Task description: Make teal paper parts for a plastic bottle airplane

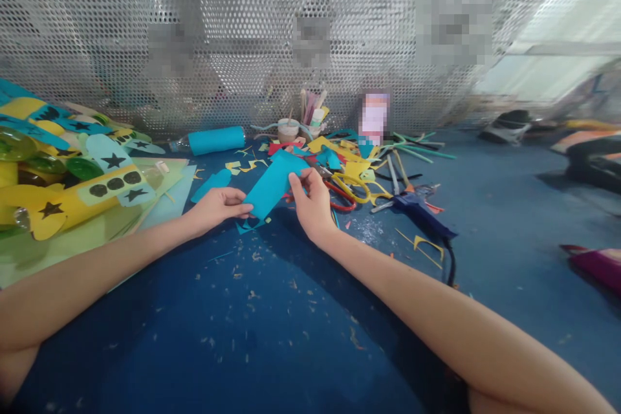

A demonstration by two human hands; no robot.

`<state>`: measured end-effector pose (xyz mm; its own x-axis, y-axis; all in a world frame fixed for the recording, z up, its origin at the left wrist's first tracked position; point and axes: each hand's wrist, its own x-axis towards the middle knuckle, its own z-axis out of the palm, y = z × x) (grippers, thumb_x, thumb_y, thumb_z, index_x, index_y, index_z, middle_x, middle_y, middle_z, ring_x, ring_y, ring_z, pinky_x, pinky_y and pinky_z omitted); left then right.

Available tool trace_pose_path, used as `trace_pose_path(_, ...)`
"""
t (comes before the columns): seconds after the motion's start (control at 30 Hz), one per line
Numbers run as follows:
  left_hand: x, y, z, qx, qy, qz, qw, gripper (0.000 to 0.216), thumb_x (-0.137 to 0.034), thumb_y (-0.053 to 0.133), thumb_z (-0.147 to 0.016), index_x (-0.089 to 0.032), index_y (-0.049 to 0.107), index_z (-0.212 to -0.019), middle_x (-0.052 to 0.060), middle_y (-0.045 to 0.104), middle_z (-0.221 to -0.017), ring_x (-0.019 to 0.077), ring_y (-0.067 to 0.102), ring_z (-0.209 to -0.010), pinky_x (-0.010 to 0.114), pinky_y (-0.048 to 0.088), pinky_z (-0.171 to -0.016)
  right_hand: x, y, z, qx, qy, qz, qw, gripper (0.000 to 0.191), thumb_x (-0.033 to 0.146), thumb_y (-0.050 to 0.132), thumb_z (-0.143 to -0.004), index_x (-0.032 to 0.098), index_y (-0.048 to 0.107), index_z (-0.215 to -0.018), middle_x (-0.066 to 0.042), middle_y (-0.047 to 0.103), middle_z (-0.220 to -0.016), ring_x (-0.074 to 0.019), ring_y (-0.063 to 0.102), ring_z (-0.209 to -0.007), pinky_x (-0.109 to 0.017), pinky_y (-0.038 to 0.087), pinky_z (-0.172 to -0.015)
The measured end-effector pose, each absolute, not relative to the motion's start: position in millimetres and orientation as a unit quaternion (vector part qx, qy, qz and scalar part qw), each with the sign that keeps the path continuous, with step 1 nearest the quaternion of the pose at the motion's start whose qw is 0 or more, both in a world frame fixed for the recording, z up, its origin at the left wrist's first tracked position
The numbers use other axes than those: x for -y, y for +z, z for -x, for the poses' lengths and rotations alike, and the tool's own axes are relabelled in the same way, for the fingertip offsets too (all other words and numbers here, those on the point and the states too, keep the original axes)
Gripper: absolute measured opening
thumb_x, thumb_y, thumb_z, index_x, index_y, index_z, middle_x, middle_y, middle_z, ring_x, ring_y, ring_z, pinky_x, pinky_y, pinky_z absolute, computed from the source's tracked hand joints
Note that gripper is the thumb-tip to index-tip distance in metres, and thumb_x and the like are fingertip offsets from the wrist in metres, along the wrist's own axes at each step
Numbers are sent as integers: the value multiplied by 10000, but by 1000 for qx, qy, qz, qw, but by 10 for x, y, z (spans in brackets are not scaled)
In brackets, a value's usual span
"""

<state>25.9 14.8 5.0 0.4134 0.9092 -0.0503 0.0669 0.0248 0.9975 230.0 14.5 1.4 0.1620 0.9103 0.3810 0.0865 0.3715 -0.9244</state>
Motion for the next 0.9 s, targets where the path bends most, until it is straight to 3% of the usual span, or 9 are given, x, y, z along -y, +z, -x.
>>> trace_pose_path(0.27,-157,54,-265,-411,354,-594,594,121,-205,745,-740,-143,641,-738,36,733,-750,148,705,-746,306,549,-791,-139,22,-2296,548,339,452,617,361,521,651,-775,250,412,-779,52,449,-636,-120,499,-568,-270,514,-516)
trace_pose_path(0.4,-153,59,-263,-403,374,-577,604,162,-233,767,-714,-148,630,-730,22,721,-735,149,701,-743,309,542,-794,-112,55,-2282,548,380,438,603,393,608,625,-763,245,477,-796,20,492,-689,-145,542,-649,-282,545,-545)
trace_pose_path(0.53,-163,44,-253,-384,422,-544,615,259,-300,797,-673,-164,590,-749,-7,705,-715,156,705,-755,300,532,-765,-65,61,-2246,562,444,430,550,509,701,602,-716,219,580,-878,-22,549,-779,-184,587,-739,-316,561,-562)
trace_pose_path(0.67,-164,42,-249,-370,435,-535,623,310,-329,806,-652,-179,557,-757,-26,701,-719,157,711,-766,262,514,-709,-30,42,-2226,577,451,440,520,551,658,660,-691,206,596,-1000,-34,580,-819,-177,575,-739,-314,539,-577)
trace_pose_path(0.8,-157,47,-250,-363,443,-531,625,328,-340,809,-639,-193,538,-752,-42,689,-694,159,712,-774,265,514,-719,-48,24,-2233,558,462,421,547,589,659,626,-724,237,572,-1132,-66,610,-1026,-155,575,-748,-319,542,-638)
trace_pose_path(0.9,-160,36,-248,-365,445,-537,617,338,-358,803,-639,-194,529,-751,-44,684,-688,162,712,-776,269,513,-715,-65,29,-2235,541,466,403,572,550,685,583,-740,245,598,-1069,-49,623,-1008,-146,575,-735,-314,536,-656)
